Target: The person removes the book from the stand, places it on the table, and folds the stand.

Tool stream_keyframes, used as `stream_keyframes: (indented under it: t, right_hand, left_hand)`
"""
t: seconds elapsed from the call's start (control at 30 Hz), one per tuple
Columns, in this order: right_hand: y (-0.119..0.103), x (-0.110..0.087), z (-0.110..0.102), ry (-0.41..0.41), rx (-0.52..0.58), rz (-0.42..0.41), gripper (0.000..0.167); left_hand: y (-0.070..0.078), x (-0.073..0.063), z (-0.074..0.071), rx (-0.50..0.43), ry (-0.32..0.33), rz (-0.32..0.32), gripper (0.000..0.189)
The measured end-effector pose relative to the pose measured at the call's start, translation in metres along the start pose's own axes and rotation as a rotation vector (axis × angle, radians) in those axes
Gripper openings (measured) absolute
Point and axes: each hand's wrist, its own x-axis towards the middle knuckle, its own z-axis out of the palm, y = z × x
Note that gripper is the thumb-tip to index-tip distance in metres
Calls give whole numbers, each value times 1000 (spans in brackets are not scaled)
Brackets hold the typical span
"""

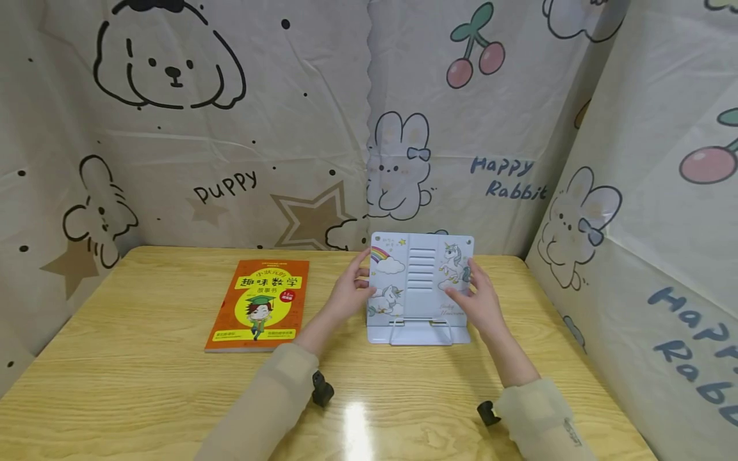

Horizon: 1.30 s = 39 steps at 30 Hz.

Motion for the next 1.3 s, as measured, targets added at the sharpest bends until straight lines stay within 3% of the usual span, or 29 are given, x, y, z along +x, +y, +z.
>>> stream_keyframes:
  t: [0.2,0.57,0.97,1.3]
  right_hand:
    - [-3,4,1,2,-1,1,82]
    - [-2,10,0,-22,-46,-3,82]
    - [-7,17,3,-39,-15,-12,81]
    - [-5,24,9,-43,-25,-29,80]
  left_hand:
    - [-1,2,-1,34,-4,20,82]
    - [1,1,-3,78,-12,-27,82]
    - [-3,0,-8,97,-13,13,80]
    - [-5,-4,-11,131,-24,-6,77]
